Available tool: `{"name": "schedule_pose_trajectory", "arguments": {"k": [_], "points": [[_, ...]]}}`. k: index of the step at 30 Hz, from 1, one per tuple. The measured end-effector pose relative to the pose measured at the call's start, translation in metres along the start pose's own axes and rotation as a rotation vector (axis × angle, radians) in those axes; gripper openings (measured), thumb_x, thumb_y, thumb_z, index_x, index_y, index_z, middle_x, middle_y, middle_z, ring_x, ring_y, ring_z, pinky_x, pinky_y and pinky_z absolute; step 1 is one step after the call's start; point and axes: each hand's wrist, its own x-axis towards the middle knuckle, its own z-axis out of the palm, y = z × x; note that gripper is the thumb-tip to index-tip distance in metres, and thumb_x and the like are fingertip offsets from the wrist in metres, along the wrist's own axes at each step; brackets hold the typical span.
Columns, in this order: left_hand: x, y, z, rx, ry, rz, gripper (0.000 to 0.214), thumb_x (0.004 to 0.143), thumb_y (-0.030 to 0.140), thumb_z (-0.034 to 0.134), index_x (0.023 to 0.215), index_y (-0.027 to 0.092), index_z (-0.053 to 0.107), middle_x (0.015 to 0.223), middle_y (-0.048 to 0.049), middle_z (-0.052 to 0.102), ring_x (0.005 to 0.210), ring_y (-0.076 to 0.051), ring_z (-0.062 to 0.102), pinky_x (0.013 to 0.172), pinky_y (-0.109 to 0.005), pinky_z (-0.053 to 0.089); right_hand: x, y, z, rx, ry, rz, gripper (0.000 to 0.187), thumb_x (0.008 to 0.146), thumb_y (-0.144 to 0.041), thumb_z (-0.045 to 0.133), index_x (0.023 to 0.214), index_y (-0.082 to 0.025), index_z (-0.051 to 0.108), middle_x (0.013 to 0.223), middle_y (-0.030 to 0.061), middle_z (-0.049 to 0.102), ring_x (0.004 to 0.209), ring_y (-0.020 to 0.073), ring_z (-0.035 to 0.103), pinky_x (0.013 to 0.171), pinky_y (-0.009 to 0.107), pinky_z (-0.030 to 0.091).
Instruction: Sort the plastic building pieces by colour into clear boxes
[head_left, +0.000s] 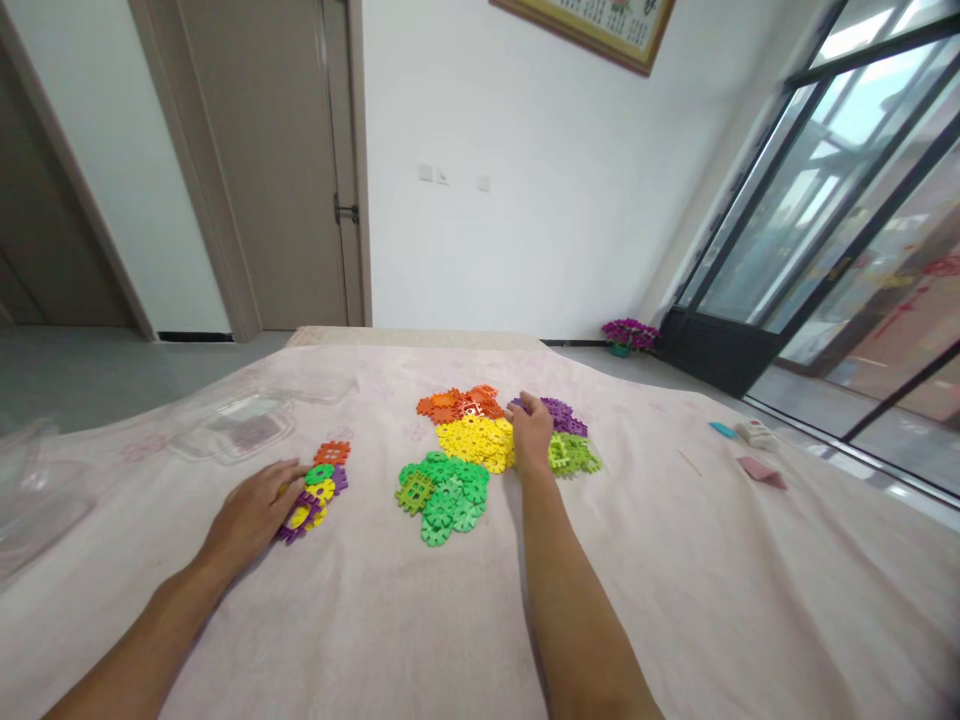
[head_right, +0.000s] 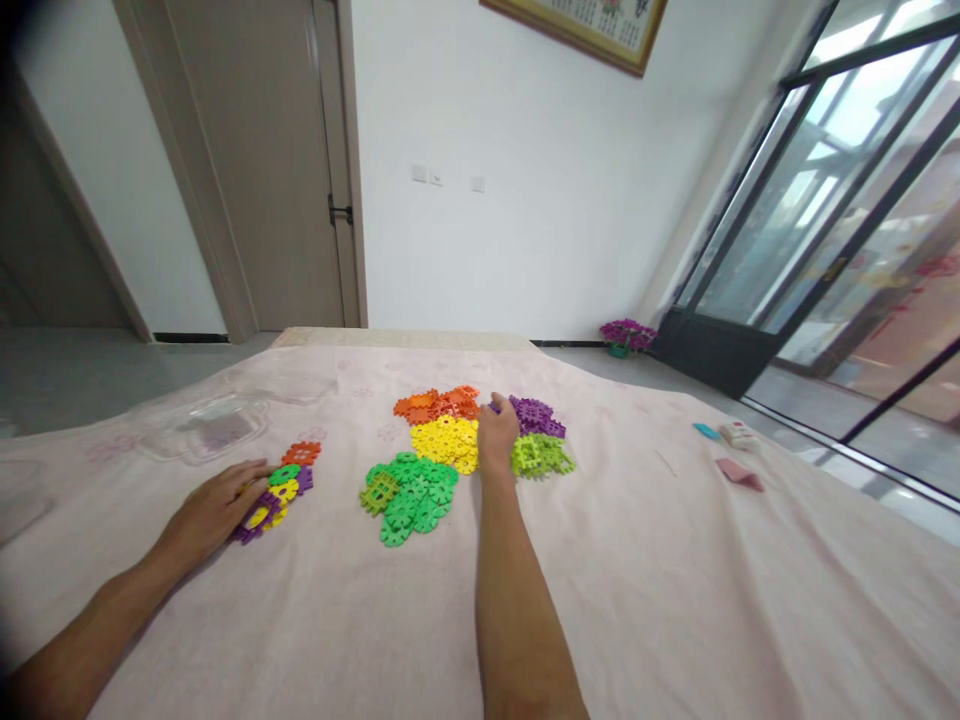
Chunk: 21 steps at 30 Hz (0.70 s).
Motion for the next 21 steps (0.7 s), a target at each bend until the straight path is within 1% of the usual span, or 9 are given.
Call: {"name": "schedule_pose_trajectory", "arguments": {"k": [1,3,6,8,10,12,14,17,21], "points": [[-0.001,0.002,-0.001,-0.003,0.005,-0.002,0.053,0.094,0.051,0.036,0.120,0.022,0.071,0.136,-0.0077,0.064,0.129,-0.026,0.057,0.113,-0.041,0.040,-0.007,-0.007,0.010,-0.012,-0.068,0.017,0.044,0.084,-0.032,0.054,0.122,-0.014,0.066,0.104,0.0101,0.073,0.083,0.0193,0.068,0.074,0.031,0.056],[-0.002,0.006,-0.003,-0.006,0.008,-0.008,0.052,0.095,0.051,0.036,0.121,0.022,0.071,0.136,-0.0076,0.065,0.129,-0.026,0.057,0.112,-0.040,0.041,-0.023,-0.021,0.029,-0.094,-0.288,-0.013,0.037,0.084,-0.029,0.056,0.115,-0.014,0.070,0.098,0.0071,0.073,0.078,0.0170,0.067,0.072,0.029,0.053],[-0.002,0.009,-0.005,-0.003,0.001,-0.019,0.053,0.095,0.050,0.034,0.121,0.022,0.071,0.136,-0.0080,0.065,0.130,-0.026,0.056,0.112,-0.041,0.040,-0.048,-0.042,0.046,-0.341,-0.622,-0.176,0.025,0.081,-0.032,0.068,0.099,-0.017,0.075,0.084,0.0028,0.071,0.075,0.0157,0.064,0.071,0.026,0.048],[-0.002,0.008,-0.005,0.001,-0.009,-0.020,0.054,0.095,0.051,0.034,0.121,0.022,0.071,0.136,-0.0084,0.064,0.130,-0.026,0.056,0.112,-0.041,0.040,-0.061,-0.052,0.049,-0.507,-0.774,-0.243,0.031,0.076,-0.040,0.076,0.099,-0.020,0.076,0.086,0.0023,0.070,0.079,0.0167,0.064,0.071,0.026,0.045],[-0.001,0.006,-0.004,-0.001,-0.014,-0.010,0.055,0.095,0.051,0.033,0.122,0.022,0.071,0.138,-0.0086,0.063,0.131,-0.026,0.055,0.113,-0.041,0.039,-0.071,-0.060,0.050,-0.649,-0.883,-0.275,0.048,0.068,-0.047,0.083,0.108,-0.023,0.075,0.097,0.0034,0.069,0.086,0.0187,0.064,0.073,0.026,0.045],[-0.001,0.004,-0.003,-0.005,-0.014,0.000,0.054,0.095,0.051,0.033,0.122,0.021,0.070,0.138,-0.0087,0.063,0.131,-0.026,0.055,0.113,-0.040,0.039,-0.079,-0.065,0.049,-0.756,-0.961,-0.305,0.062,0.061,-0.049,0.087,0.117,-0.026,0.072,0.107,0.0047,0.067,0.093,0.0207,0.064,0.075,0.027,0.045],[-0.001,0.004,-0.003,-0.007,-0.012,0.000,0.054,0.095,0.050,0.034,0.122,0.021,0.070,0.138,-0.0089,0.063,0.130,-0.026,0.055,0.112,-0.040,0.039,-0.084,-0.068,0.050,-0.819,-1.010,-0.329,0.064,0.060,-0.047,0.088,0.118,-0.028,0.071,0.113,0.0053,0.065,0.096,0.0218,0.063,0.075,0.027,0.044],[-0.002,0.006,-0.005,-0.010,-0.015,-0.002,0.054,0.095,0.050,0.033,0.123,0.021,0.070,0.137,-0.0094,0.063,0.130,-0.026,0.055,0.112,-0.041,0.039,-0.088,-0.069,0.052,-0.850,-1.033,-0.346,0.055,0.062,-0.041,0.087,0.113,-0.028,0.073,0.112,0.0051,0.066,0.094,0.0213,0.064,0.073,0.026,0.043],[-0.001,0.009,-0.006,-0.012,-0.023,-0.009,0.055,0.095,0.051,0.033,0.122,0.021,0.070,0.138,-0.0096,0.062,0.130,-0.026,0.055,0.112,-0.042,0.039,-0.087,-0.067,0.056,-0.781,-1.024,-0.304,0.038,0.064,-0.030,0.085,0.100,-0.023,0.075,0.097,0.0026,0.071,0.083,0.0177,0.063,0.065,0.023,0.040]]}}
